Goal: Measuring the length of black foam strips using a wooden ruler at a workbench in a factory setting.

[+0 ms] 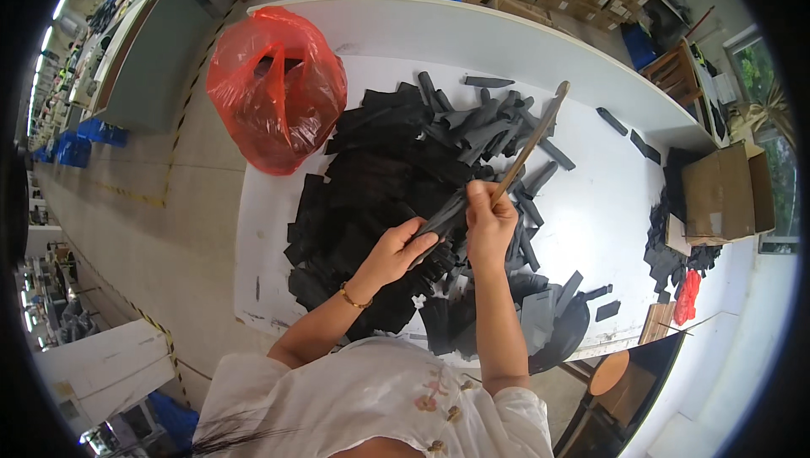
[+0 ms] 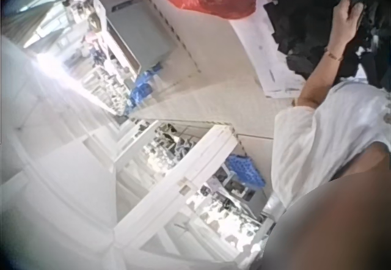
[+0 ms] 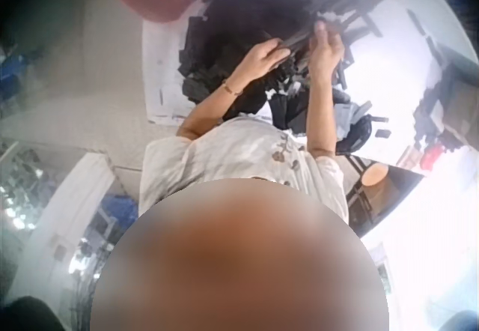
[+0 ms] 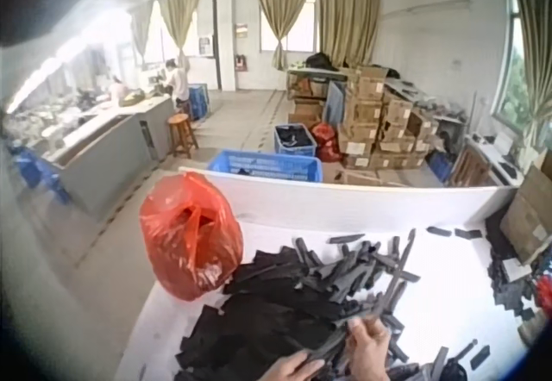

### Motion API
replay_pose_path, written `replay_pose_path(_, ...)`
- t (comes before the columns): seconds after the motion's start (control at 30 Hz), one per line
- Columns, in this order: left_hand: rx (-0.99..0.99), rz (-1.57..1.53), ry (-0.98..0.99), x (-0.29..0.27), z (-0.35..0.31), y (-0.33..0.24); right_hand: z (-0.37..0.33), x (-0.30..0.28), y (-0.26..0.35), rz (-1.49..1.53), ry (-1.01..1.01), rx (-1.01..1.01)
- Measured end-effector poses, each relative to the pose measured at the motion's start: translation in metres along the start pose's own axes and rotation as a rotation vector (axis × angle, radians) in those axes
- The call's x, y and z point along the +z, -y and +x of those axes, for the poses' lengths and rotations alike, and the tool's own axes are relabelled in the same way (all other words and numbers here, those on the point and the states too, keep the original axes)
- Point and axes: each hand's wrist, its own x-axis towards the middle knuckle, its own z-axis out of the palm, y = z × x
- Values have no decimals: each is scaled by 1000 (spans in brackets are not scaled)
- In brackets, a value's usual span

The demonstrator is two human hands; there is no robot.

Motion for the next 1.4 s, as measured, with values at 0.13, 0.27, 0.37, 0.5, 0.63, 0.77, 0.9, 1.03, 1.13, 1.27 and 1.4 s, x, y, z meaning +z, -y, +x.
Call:
replay_pose_path(0.13,64,26,-117,-7,18,-9,10,5,4,392,-112,87)
replay_pose_path(0.27,-105,5,13,-17,41,-17,6,4,-26,63,95,202)
replay_pose_path(0.37,-148,312,282,-46,80,-20,59,-27,-11,-31,-148,53)
replay_pose_path(0.5,344,624,-332,-97,185,42,125,-96,-4,-781,-292,-222)
replay_pose_path(0.63,430,879,-516,-127,255,98,134,-114,-26,-1275,-209,-154)
replay_pose_path(0.77,291,1015,-326,-140,277,108,118,-119,-47,-1300,-97,-362)
replay_pose_path(0.9,245,787,-213,-140,262,74,110,-112,-33,-1260,39,-525)
replay_pose_path(1.03,293,761,-112,-134,228,29,106,-96,-10,-1269,121,-728)
replay_pose_path(1.13,340,764,-63,-128,204,10,93,-88,7,-1305,162,-797)
replay_pose_path(1.27,411,756,-26,-117,171,-13,70,-83,21,-1381,209,-860)
replay_pose_path(1.4,554,738,74,-90,137,-32,45,-65,11,-1388,250,-892)
